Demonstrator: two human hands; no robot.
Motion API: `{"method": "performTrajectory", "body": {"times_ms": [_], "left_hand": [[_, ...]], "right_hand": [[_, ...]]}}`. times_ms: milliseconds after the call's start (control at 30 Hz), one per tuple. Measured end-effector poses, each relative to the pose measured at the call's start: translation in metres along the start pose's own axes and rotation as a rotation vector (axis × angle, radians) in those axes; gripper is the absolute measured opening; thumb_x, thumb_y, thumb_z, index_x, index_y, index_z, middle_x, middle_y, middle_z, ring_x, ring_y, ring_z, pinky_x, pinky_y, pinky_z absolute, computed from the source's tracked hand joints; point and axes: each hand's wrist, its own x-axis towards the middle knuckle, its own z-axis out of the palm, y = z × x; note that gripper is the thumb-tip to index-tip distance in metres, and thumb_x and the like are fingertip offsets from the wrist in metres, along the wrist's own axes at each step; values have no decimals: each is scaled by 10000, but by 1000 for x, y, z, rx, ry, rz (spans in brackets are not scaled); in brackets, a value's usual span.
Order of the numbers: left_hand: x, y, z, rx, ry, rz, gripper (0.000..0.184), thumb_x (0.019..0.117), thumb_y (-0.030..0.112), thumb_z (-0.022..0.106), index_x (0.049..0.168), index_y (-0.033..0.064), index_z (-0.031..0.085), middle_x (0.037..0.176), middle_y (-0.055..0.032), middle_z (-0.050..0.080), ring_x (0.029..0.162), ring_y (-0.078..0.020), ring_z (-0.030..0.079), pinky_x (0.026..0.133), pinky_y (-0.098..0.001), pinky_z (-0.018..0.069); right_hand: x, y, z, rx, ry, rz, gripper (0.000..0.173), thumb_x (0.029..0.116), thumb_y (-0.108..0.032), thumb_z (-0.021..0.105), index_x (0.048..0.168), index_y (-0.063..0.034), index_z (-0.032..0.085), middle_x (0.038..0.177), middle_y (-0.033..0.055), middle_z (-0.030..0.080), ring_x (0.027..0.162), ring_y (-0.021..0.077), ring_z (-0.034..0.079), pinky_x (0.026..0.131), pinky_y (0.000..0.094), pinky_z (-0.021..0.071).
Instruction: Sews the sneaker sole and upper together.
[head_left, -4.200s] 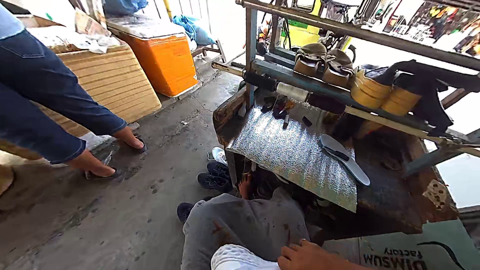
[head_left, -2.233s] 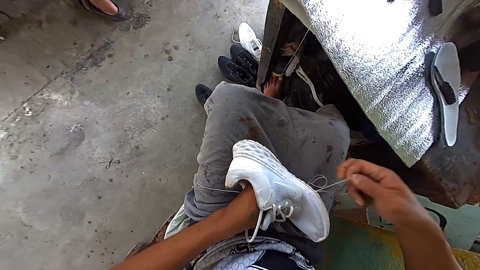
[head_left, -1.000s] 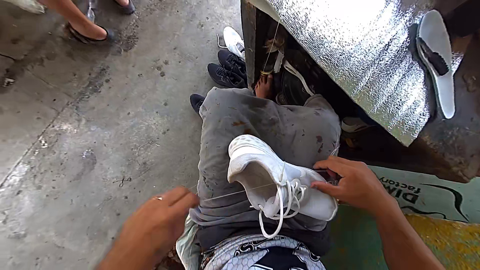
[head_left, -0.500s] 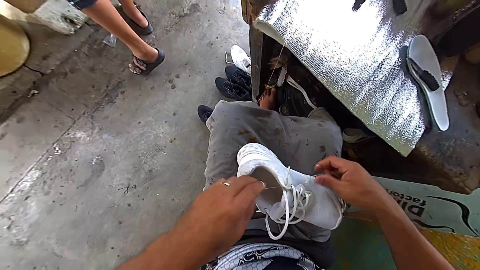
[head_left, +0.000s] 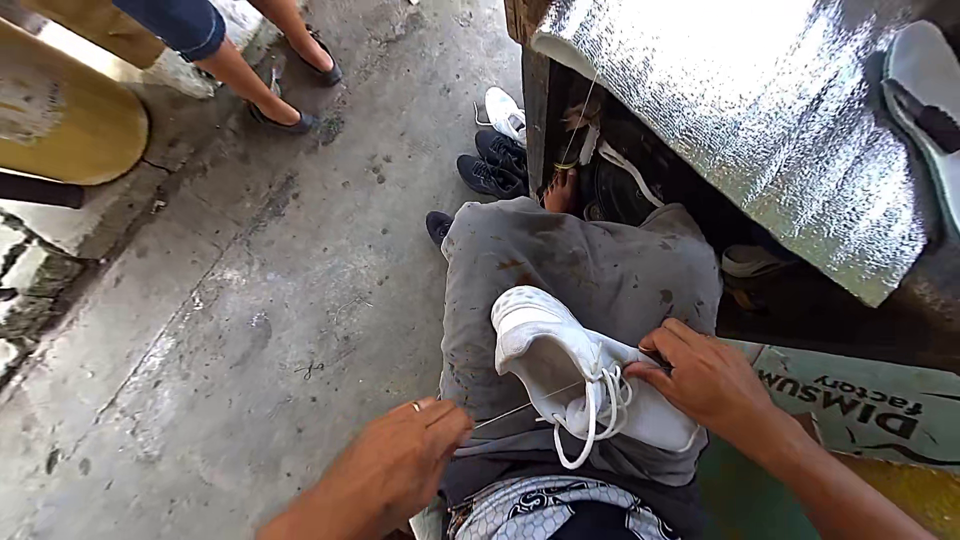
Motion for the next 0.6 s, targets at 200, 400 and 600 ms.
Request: {"method": "performTrajectory", "body": {"times_ms": [200,400,600], "left_hand": [[73,49,-6,-959,-73,-215,562,1046,474,527,1417,54,556,1283,-26,672,1154,-100,658,1009,-319,561],[138,61,35,-1592,-432,-538,314,930,260,745,1166,72,657,1019,-11,754,963,-116,724,907,-334,600],[126,83,8,-915,-297,-643,294,923,251,733,1158,90,664,989,50,703,941,-2,665,884,-250,562]], "right_hand": [[-18,13,-1,495,179,58,470,956,-503,679,1159,-80,705,1050,29,668,780,10,570,664,176,501],[-46,6,34,565,522,134,247,1002,-249,645,1072,-23,717,1064,67,641,824,-6,583,683,122,498],[-45,4,43,658,664,183,182,928,-184,603,1054,-53,593,1129,60,572,927,16,564,758,151,493]]}}
